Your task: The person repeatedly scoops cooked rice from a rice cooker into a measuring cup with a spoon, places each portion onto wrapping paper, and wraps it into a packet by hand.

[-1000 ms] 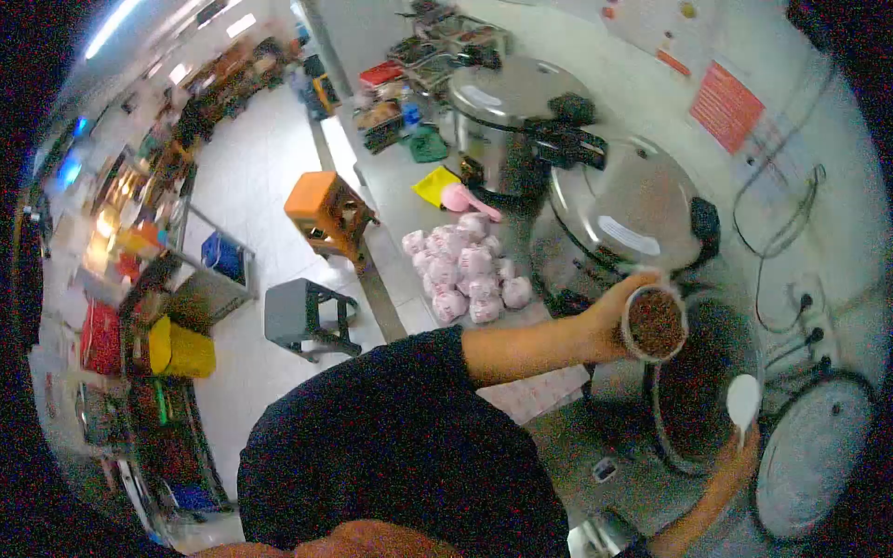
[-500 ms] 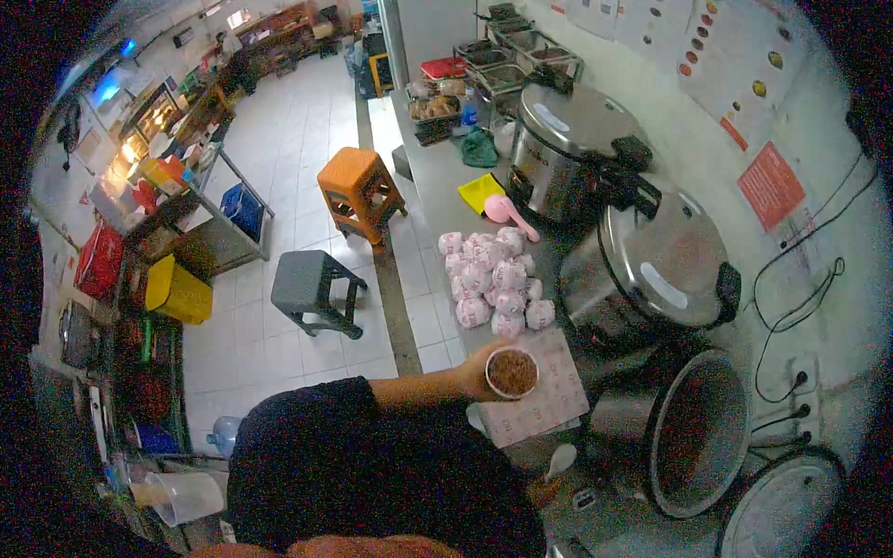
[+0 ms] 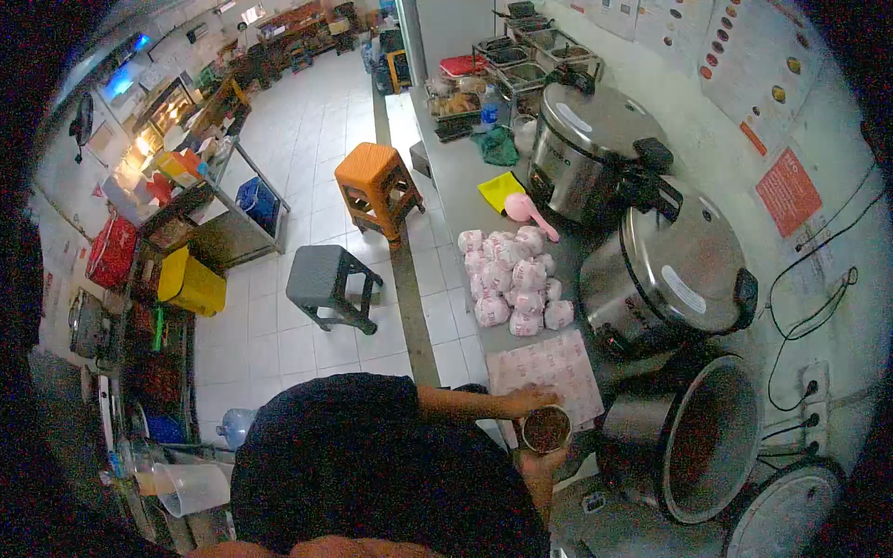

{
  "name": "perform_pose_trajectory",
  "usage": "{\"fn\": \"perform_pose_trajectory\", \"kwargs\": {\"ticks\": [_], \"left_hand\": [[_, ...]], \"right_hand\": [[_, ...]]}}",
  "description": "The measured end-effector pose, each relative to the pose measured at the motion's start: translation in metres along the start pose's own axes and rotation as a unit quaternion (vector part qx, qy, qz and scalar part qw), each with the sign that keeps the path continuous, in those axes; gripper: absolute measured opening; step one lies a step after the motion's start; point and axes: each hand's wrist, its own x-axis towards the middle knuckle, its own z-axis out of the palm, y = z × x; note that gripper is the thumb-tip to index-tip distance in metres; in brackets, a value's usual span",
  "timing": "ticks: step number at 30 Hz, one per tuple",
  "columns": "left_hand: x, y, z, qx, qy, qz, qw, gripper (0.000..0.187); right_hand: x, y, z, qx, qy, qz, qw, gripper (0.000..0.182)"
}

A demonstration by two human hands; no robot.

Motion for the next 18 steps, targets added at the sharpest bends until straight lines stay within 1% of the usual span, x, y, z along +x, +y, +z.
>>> {"fn": "perform_pose_trajectory", "kwargs": {"ticks": [1, 2, 3, 4, 5, 6, 7, 8, 9, 10, 11, 12, 13, 14, 15, 16, 17, 18], "left_hand": [[-0.007, 0.008, -0.009, 0.082, 0.005, 0.013, 0.997, 0.063], [-0.013, 0.015, -0.019, 0.164, 0.013, 0.025, 0.986, 0.065], [-0.004, -0.009, -0.026, 0.185, 0.053, 0.054, 0.98, 0.064], [0.002, -0.037, -0.031, 0.196, 0.055, 0.101, 0.974, 0.059], [0.01, -0.065, -0.035, 0.208, 0.057, 0.148, 0.965, 0.054], [0.008, -0.086, -0.056, 0.204, 0.032, 0.212, 0.955, 0.045], [-0.015, -0.054, -0.083, 0.255, 0.0, 0.188, 0.948, 0.041], [-0.009, -0.078, -0.101, 0.304, -0.037, 0.28, 0.91, 0.038], [-0.01, -0.074, -0.113, 0.349, -0.094, 0.244, 0.9, 0.034], [-0.008, -0.079, -0.12, 0.369, -0.113, 0.288, 0.877, 0.037], [-0.004, -0.082, -0.12, 0.388, -0.125, 0.335, 0.85, 0.04], [0.0, -0.078, -0.118, 0.384, -0.131, 0.355, 0.843, 0.04], [0.004, -0.072, -0.117, 0.381, -0.133, 0.375, 0.835, 0.04], [0.003, -0.07, -0.113, 0.38, -0.134, 0.396, 0.825, 0.04], [0.013, -0.08, -0.113, 0.381, -0.144, 0.409, 0.817, 0.04], [0.024, -0.098, -0.11, 0.384, -0.154, 0.421, 0.807, 0.04], [0.032, -0.109, -0.11, 0.388, -0.164, 0.432, 0.797, 0.04], [0.035, -0.106, -0.114, 0.384, -0.167, 0.436, 0.797, 0.041]], "right_hand": [[-0.009, 0.003, 0.012, 0.001, 0.021, -0.001, 1.0, 0.046], [-0.016, 0.002, 0.024, -0.008, 0.089, -0.001, 0.996, 0.042], [-0.026, 0.005, 0.049, -0.017, 0.156, 0.0, 0.988, 0.04], [-0.015, 0.007, 0.01, -0.03, 0.055, -0.065, 0.996, 0.039], [-0.022, 0.004, 0.024, 0.036, 0.201, -0.048, 0.978, 0.041], [-0.017, 0.001, 0.016, 0.026, 0.175, -0.069, 0.982, 0.043], [-0.012, -0.002, 0.007, 0.017, 0.149, -0.091, 0.984, 0.045], [-0.008, -0.006, -0.003, 0.01, 0.124, -0.112, 0.986, 0.047], [-0.002, -0.008, -0.006, 0.03, 0.102, -0.12, 0.987, 0.048], [0.003, -0.009, -0.009, 0.051, 0.081, -0.127, 0.987, 0.049], [0.011, -0.011, -0.011, 0.061, 0.141, -0.137, 0.979, 0.049], [0.028, -0.01, -0.023, 0.035, 0.128, -0.173, 0.976, 0.045], [0.041, -0.006, -0.021, 0.007, 0.114, -0.208, 0.972, 0.041], [0.043, 0.001, -0.024, -0.15, 0.144, -0.274, 0.939, 0.04], [0.048, 0.009, 0.0, -0.306, 0.173, -0.325, 0.878, 0.038], [0.054, 0.012, 0.013, -0.452, 0.198, -0.363, 0.79, 0.037], [0.067, 0.009, 0.014, -0.616, 0.148, -0.45, 0.629, 0.039], [0.08, 0.006, 0.014, -0.744, 0.088, -0.504, 0.43, 0.041]]}}
